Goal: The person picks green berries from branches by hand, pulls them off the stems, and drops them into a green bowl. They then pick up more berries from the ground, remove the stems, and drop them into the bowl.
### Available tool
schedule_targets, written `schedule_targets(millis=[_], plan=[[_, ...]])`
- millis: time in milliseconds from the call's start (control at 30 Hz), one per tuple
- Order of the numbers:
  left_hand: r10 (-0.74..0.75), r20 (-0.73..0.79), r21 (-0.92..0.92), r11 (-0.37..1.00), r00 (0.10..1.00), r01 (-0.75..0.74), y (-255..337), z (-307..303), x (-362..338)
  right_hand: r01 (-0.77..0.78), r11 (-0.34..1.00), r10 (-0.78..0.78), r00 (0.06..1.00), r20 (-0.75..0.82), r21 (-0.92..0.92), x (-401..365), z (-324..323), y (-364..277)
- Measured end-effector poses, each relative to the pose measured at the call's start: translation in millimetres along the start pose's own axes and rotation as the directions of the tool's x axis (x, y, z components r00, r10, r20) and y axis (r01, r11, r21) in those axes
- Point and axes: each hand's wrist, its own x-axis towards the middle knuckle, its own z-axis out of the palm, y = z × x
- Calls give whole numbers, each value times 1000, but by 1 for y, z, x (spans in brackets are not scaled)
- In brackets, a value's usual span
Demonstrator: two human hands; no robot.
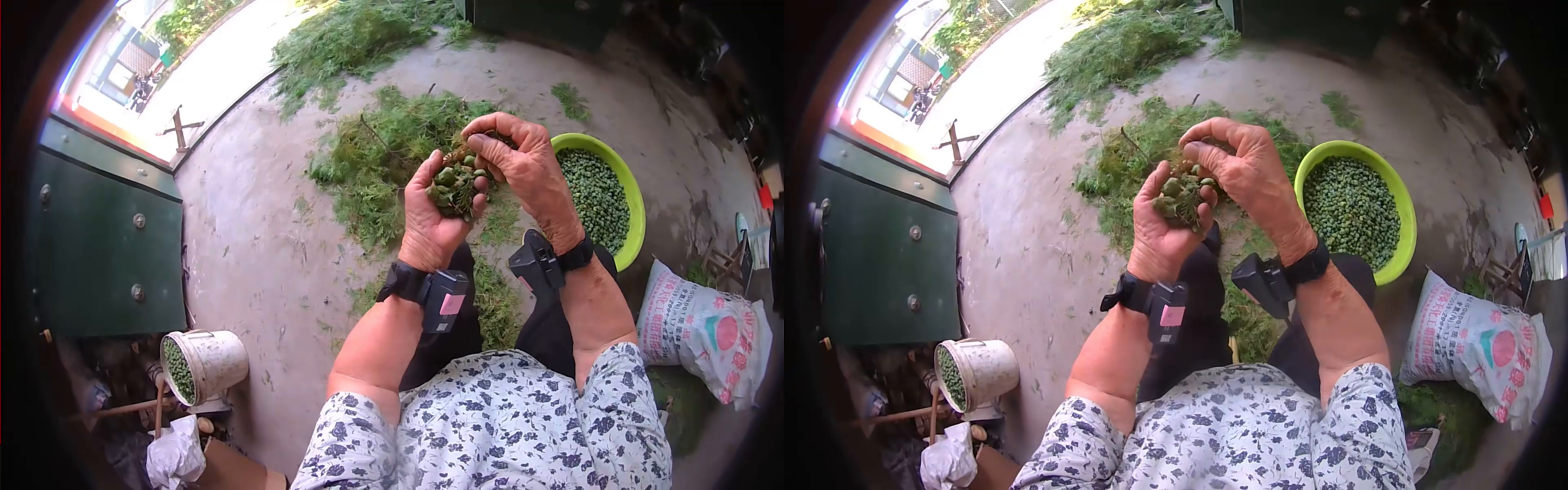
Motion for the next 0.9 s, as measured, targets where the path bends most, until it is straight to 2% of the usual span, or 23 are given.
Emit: schedule_targets(millis=[33, 167, 267, 300, 400, 433, 567, 633, 700, 800, 833, 900], plan=[[-13, 24, -20, 1000, 1000, 14, -2, -3, -4, 29, 996, -24, 998, -60, 80, -5, 0, 1], [35, 8, -78, 996, 999, -34, -19, -2, -24, 81, 975, -51, 988, -145, 205, -30, -13, 1], [46, 32, -130, 991, 998, -41, -27, -1, -38, 50, 998, -40, 982, -187, 49, -58, -26, 6], [35, 39, -143, 989, 999, -29, -28, -1, -44, -12, 997, 1, 991, -137, -73, -69, -34, 8], [80, -1, -135, 988, 997, -80, -37, -3, -60, 50, 947, -37, 998, 48, -318, -97, -46, 23], [89, -12, -145, 985, 996, -90, -39, -3, -65, -80, 945, 115, 989, 92, -319, -105, -48, 18], [78, -55, -216, 972, 995, -88, -55, -9, -72, -8, 935, 42, 995, 90, -354, -127, -48, 24], [48, -52, -260, 964, 997, -60, -60, -12, -73, 60, 937, -47, 998, 47, -345, -135, -40, 18], [54, -62, -229, 971, 997, -67, -68, -15, -73, 117, 924, -105, 993, 53, -363, -139, -33, 11], [64, -108, -188, 979, 992, -83, -82, -19, -73, 399, 717, -372, 912, 170, -571, -144, -17, 1], [68, -125, -184, 979, 990, -90, -86, -19, -73, 362, 788, -311, 932, 185, -498, -146, -12, 3], [47, -129, -223, 972, 991, -75, -93, -24, -72, 346, 748, -279, 938, 203, -566, -146, -6, 13]])
